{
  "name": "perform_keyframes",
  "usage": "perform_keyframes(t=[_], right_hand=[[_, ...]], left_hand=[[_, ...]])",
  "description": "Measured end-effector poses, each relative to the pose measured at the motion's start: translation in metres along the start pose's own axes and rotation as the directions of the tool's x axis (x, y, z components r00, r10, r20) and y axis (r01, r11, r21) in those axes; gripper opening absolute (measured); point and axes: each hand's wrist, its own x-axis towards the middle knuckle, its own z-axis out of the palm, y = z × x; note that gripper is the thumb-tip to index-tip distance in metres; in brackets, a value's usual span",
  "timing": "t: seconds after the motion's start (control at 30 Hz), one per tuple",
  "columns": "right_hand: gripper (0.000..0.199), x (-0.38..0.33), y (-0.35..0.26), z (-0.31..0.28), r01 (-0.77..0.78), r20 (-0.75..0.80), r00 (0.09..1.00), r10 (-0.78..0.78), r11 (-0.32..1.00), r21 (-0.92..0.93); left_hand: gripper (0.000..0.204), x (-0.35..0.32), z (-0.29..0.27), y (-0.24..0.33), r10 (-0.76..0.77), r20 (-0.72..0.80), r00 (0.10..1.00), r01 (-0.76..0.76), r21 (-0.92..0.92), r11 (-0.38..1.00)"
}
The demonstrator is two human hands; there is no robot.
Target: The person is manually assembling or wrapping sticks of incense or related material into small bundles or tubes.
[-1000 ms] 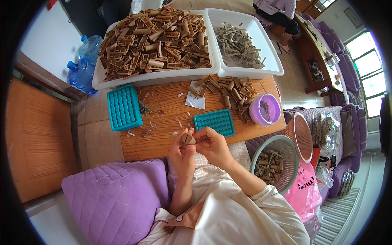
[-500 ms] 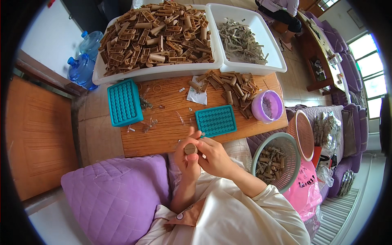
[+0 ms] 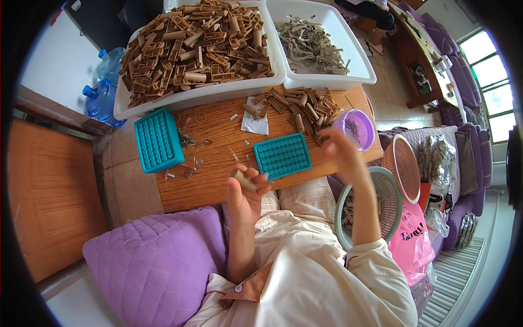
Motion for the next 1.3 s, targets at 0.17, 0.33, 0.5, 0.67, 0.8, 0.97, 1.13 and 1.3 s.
perform_keyframes(t=[0.17,0.33,0.5,0.67,0.8,0.97,1.13,1.3], right_hand=[[0.017,0.045,0.039,-0.072,-0.130,-0.172,0.985,0.034,0.799,-0.587],[0.015,0.062,0.093,-0.073,-0.044,0.062,0.980,0.188,0.509,-0.859],[0.018,0.060,0.067,-0.081,-0.029,0.083,0.988,0.127,0.695,-0.718],[0.017,0.055,0.061,-0.100,-0.118,-0.007,0.991,0.131,0.862,-0.492],[0.012,0.051,0.057,-0.106,-0.180,-0.027,0.983,0.181,0.928,-0.326],[0.009,0.047,0.053,-0.106,-0.149,-0.075,0.989,0.131,0.925,-0.350],[0.012,0.045,0.045,-0.097,-0.251,-0.143,0.954,0.262,0.964,0.092],[0.012,0.040,0.034,-0.063,-0.240,-0.159,0.947,0.280,0.943,0.228]], left_hand=[[0.044,0.004,-0.021,-0.008,-0.054,0.159,0.986,0.056,-0.003,0.998],[0.042,0.002,-0.015,-0.013,-0.088,0.127,0.988,0.088,0.006,0.996],[0.037,0.001,-0.009,-0.010,-0.068,0.142,0.988,0.073,-0.036,0.997],[0.037,0.003,-0.012,-0.011,-0.099,0.144,0.985,0.106,-0.044,0.993],[0.036,0.003,-0.015,-0.010,-0.122,0.122,0.985,0.131,-0.075,0.988],[0.033,0.004,-0.014,-0.009,-0.125,0.146,0.981,0.145,-0.130,0.981],[0.031,0.004,-0.012,-0.011,-0.131,0.188,0.973,0.174,-0.234,0.956],[0.030,0.003,-0.013,-0.016,-0.217,0.202,0.955,0.280,-0.371,0.885]])
